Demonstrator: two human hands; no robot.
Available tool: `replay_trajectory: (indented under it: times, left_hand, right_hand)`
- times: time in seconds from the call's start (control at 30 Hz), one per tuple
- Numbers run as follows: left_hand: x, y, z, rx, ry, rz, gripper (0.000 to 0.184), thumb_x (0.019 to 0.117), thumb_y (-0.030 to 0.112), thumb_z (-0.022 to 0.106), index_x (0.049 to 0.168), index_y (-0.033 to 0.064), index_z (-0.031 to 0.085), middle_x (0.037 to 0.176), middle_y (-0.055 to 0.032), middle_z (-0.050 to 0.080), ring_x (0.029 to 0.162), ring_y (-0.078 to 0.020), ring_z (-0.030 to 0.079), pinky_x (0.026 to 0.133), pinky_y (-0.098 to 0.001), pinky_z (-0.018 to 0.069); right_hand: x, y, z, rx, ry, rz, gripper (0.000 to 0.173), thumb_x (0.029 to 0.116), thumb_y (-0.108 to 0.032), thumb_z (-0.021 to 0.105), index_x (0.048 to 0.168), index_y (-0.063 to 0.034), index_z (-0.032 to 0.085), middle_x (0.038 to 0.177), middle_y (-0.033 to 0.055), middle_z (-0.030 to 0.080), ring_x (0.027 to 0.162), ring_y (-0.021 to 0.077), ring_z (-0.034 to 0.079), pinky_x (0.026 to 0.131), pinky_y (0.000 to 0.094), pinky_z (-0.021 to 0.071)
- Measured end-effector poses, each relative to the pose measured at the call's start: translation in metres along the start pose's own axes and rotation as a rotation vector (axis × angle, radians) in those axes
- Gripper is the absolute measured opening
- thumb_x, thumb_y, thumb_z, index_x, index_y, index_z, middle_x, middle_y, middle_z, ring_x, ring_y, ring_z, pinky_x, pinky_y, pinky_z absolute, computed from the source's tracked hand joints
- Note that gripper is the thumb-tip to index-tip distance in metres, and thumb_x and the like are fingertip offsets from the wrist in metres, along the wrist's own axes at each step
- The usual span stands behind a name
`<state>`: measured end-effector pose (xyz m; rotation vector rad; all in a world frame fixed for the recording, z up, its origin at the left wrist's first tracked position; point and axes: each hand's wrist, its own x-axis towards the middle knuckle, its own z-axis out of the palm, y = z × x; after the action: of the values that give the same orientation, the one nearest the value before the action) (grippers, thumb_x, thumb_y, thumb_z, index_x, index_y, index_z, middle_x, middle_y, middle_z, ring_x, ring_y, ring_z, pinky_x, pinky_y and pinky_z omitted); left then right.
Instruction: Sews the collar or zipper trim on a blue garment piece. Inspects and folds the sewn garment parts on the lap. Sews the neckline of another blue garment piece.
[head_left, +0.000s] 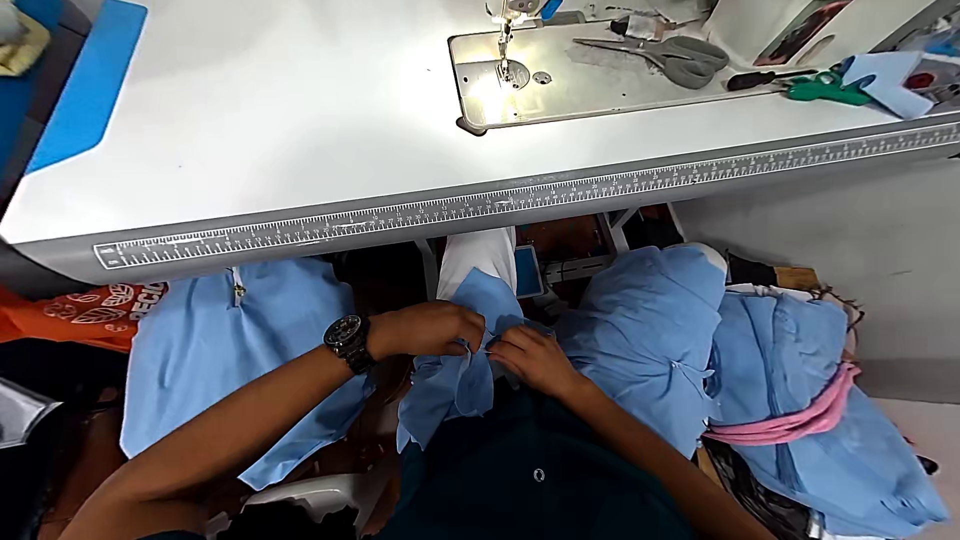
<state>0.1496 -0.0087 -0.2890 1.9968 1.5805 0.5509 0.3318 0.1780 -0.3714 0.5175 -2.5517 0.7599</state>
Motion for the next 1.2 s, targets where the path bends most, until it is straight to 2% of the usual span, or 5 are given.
replay_trajectory:
  times: [0.13, 0.37, 0.63, 0.9, 1.2]
  left_hand:
    - [0.000, -0.002, 0.003, -0.344, 0.239, -0.058, 0.013, 0.0923, 0.011, 0.071, 0.084, 0.0008, 0.069, 0.100, -0.0081, 0.071, 0.098, -0.0135, 0.067, 0.088, -0.0301, 0.0559]
    - [0.011, 0.031, 0.039, -0.969, 0.757, -0.649, 0.012, 0.1003, 0.014, 0.064, 0.090, 0.0075, 0.066, 0.066, 0.0020, 0.057, 0.051, -0.0033, 0.045, 0.046, -0.0182, 0.0355]
    - [-0.005, 0.057, 0.032, -1.176, 0.634, -0.774, 0.023, 0.1042, 0.018, 0.059, 0.086, 0.0064, 0.066, 0.064, 0.0010, 0.057, 0.046, -0.0007, 0.041, 0.042, -0.0145, 0.0313]
    - [-0.007, 0.062, 0.036, -1.188, 0.519, -0.653, 0.013, 0.0990, 0.011, 0.065, 0.086, 0.0078, 0.065, 0.061, 0.0022, 0.055, 0.045, -0.0002, 0.041, 0.042, -0.0145, 0.0317]
    - [-0.012, 0.062, 0.036, -0.858, 0.514, -0.638, 0.007, 0.0984, 0.007, 0.065, 0.095, 0.0040, 0.070, 0.068, 0.0001, 0.060, 0.059, -0.0047, 0.053, 0.055, -0.0196, 0.0435]
  right_hand:
    - [0.006, -0.002, -0.002, 0.038, 0.052, 0.059, 0.020, 0.1006, -0.019, 0.057, 0.102, -0.0114, 0.075, 0.103, 0.0064, 0.071, 0.097, 0.0227, 0.069, 0.084, 0.0408, 0.0582]
    - [0.006, -0.020, -0.005, 0.351, 0.162, 0.373, 0.023, 0.0996, -0.026, 0.067, 0.108, -0.0061, 0.075, 0.099, 0.0067, 0.073, 0.091, 0.0140, 0.071, 0.084, 0.0348, 0.0605]
    - [0.008, -0.037, -0.014, -0.048, 0.227, 0.025, 0.011, 0.0958, -0.016, 0.069, 0.103, -0.0158, 0.078, 0.094, 0.0049, 0.064, 0.091, 0.0197, 0.063, 0.076, 0.0323, 0.0562]
    - [0.009, -0.042, -0.023, -0.307, 0.375, -0.144, 0.009, 0.0981, -0.019, 0.068, 0.105, -0.0178, 0.073, 0.142, -0.0048, 0.062, 0.142, 0.0195, 0.044, 0.119, 0.0474, 0.0250]
    - [0.014, -0.044, -0.030, -0.354, 0.197, -0.183, 0.015, 0.0999, -0.019, 0.063, 0.108, -0.0206, 0.076, 0.148, -0.0099, 0.058, 0.150, 0.0191, 0.034, 0.123, 0.0530, 0.0133]
